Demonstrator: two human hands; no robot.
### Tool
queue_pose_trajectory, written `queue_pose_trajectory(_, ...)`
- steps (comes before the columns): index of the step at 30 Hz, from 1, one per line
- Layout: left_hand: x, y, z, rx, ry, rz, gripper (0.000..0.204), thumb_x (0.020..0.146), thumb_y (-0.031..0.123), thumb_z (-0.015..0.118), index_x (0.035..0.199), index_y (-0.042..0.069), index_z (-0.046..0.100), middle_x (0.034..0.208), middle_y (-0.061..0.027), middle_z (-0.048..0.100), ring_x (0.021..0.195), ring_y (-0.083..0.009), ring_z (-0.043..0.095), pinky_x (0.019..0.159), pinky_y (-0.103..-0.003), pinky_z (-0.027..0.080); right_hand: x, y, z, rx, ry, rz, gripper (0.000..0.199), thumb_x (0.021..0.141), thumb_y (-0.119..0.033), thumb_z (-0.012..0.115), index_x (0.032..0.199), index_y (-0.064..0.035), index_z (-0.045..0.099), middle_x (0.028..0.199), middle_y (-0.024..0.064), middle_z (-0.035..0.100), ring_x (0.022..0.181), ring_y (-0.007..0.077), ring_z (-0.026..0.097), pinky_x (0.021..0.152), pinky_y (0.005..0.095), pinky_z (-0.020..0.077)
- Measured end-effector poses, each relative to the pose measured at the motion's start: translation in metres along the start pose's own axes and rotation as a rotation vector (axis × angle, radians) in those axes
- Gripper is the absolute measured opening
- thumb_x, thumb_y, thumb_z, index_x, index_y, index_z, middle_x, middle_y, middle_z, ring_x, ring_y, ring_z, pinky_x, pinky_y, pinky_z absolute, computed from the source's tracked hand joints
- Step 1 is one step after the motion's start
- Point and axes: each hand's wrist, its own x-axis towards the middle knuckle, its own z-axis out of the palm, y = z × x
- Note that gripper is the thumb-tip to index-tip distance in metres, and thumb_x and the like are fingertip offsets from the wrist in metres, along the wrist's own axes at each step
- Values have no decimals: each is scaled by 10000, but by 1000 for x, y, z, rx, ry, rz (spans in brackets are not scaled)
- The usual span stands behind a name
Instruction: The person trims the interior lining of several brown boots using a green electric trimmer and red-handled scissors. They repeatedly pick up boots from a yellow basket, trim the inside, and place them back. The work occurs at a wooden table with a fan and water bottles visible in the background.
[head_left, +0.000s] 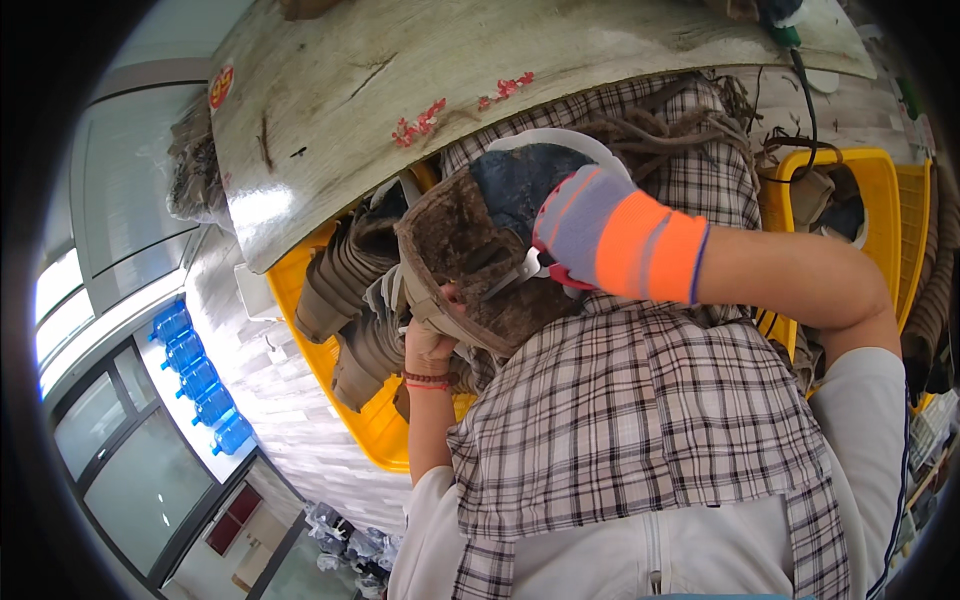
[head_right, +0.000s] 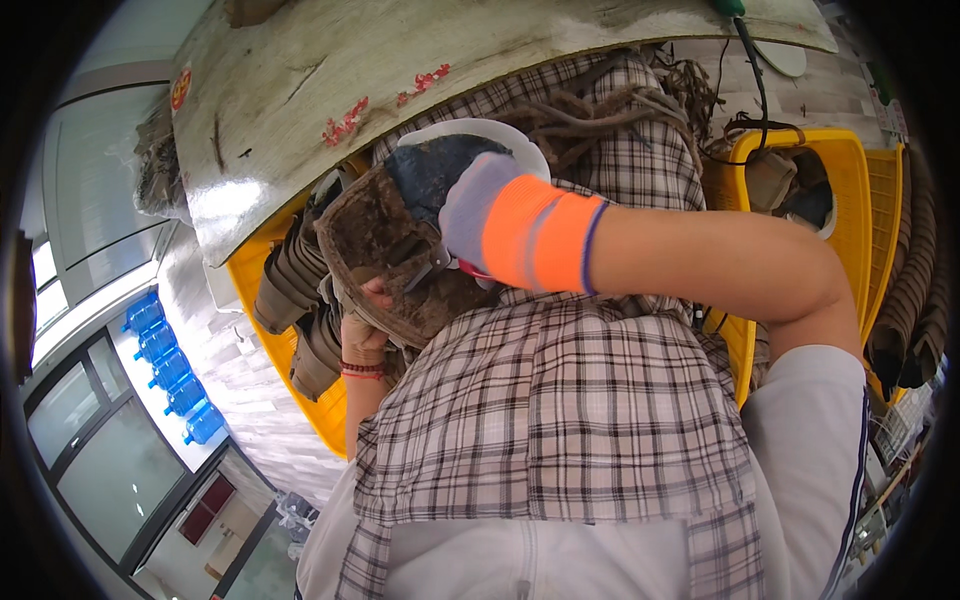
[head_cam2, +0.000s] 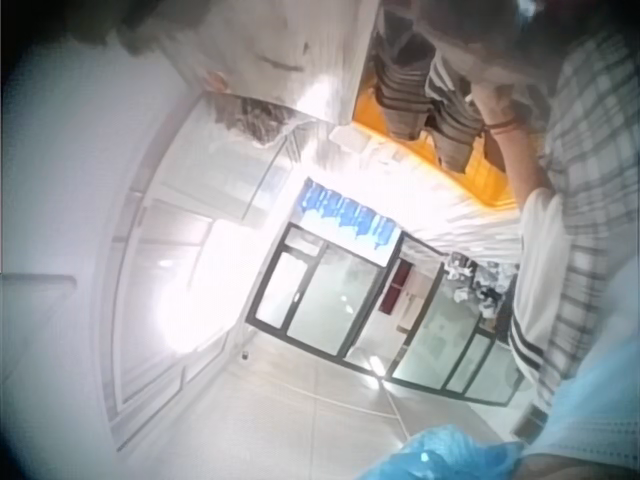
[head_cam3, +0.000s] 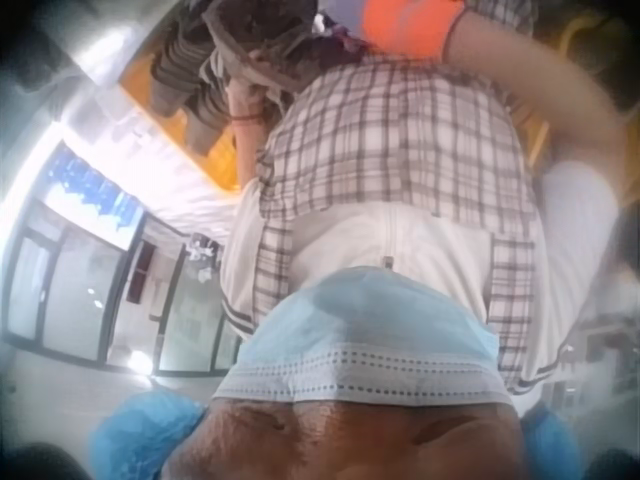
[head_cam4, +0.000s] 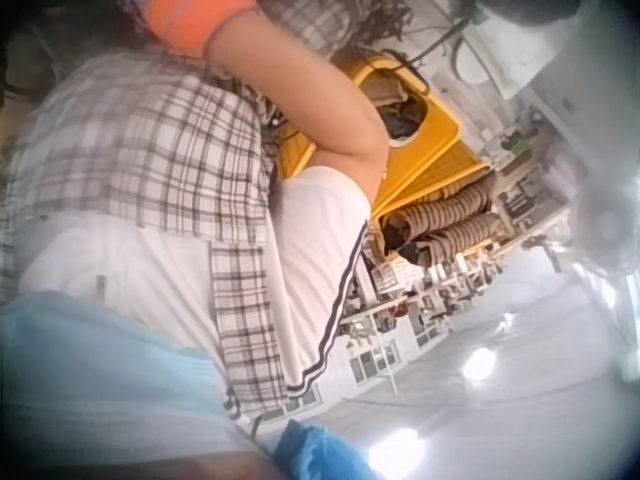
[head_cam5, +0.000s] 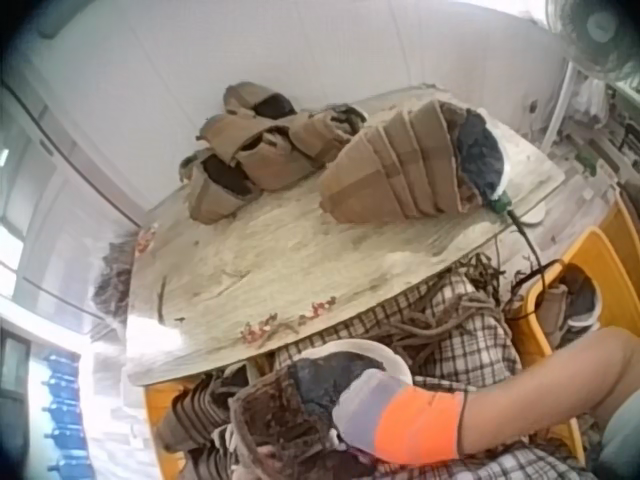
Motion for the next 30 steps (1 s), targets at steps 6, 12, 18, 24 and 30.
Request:
queue_pose_trajectory(6,-10,6,17,110,-35,83,334,818,67,600,1146,31,554,1077,-90,610,974,-239,605,814,-388,508,-24,-3,-29,622,172,375,344,759,-372,675,917,-68,650,818,116,658,737,251,640,650,312,506)
queue_pose_trajectory(12,0,48,160,624,-170,230,467,837,53,559,1283,20,425,1179,-102,555,1054,-233,567,903,-386,474,-18,-53,-35,1043,586,194,446,718,-276,756,1026,-18,564,738,135,629,699,263,639,613,318,493)
queue_pose_trajectory(18,54,40,269,601,-329,359,377,872,101,556,1221,-22,481,1148,-103,559,993,-195,568,847,-331,469,-66,-13,-61,861,1165,255,351,768,-98,698,1070,-2,547,761,16,583,691,69,516,630,229,462)
queue_pose_trajectory(24,188,75,270,537,-289,608,339,922,175,517,1161,-65,513,1153,-122,557,1093,-220,521,947,-333,408,-130,112,-97,39,1547,806,250,778,-168,667,958,-36,553,696,149,597,604,309,590,531,330,461)
queue_pose_trajectory(30,277,59,339,373,-526,472,403,908,274,551,1183,-19,522,1230,-97,538,1125,-217,501,981,-351,372,-116,231,-99,420,991,723,416,744,-272,716,1060,-51,559,856,136,654,758,313,621,664,350,485)
